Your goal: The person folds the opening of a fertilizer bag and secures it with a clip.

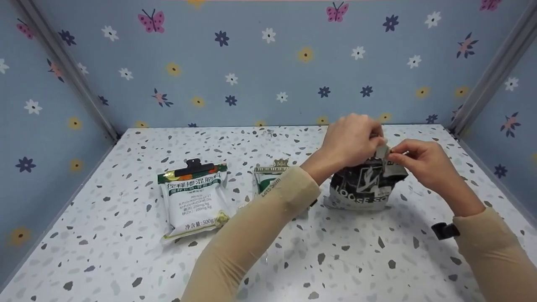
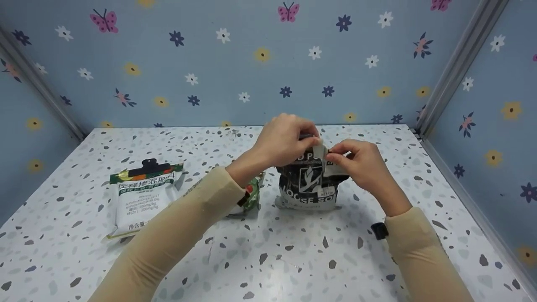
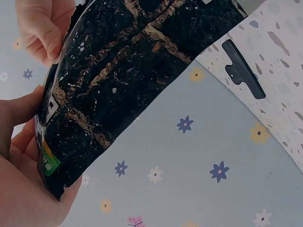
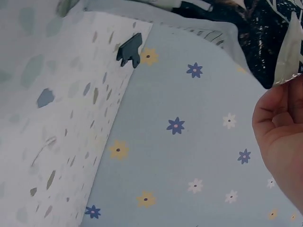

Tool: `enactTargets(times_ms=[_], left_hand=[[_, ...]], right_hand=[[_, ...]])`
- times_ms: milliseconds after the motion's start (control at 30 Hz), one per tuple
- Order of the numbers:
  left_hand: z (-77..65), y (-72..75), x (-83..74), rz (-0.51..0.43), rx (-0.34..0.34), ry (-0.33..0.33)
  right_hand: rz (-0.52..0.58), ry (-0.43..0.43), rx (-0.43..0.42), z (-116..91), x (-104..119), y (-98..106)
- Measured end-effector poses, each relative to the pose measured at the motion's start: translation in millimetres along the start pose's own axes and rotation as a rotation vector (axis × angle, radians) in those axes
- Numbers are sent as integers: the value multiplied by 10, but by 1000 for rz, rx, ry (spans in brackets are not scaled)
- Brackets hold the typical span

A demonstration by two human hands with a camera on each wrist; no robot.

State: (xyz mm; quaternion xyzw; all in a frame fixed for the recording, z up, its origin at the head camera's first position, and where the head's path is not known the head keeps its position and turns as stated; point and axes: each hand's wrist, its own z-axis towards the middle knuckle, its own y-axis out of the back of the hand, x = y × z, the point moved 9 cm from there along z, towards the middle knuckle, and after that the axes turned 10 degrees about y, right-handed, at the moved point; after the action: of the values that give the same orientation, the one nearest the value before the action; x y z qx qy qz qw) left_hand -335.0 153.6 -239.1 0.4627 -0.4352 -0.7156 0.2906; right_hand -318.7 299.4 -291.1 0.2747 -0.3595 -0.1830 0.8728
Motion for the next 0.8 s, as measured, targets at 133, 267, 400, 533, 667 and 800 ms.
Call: enactTargets(times_ms=[133,267,400,533,667,800], left_hand=[[-6,5,24,-8,-6,-7],[-11,-4,38,-17,-5,-13],[-16,-11,46,-22,-6,-13],[-20,-18,48,-27,-7,-6],[-27,-31,33,-21,-1,-8],[-37,-40,27,-8,-9,-10]], right_hand=[[-16,-25,17,-72,-63,-2],[5,-58,41,-149,-147,-19],[36,-93,74,-193,-192,-32],[66,-105,112,-220,-212,-34],[69,-100,122,-239,-221,-23],[34,-110,124,-229,-238,-25]])
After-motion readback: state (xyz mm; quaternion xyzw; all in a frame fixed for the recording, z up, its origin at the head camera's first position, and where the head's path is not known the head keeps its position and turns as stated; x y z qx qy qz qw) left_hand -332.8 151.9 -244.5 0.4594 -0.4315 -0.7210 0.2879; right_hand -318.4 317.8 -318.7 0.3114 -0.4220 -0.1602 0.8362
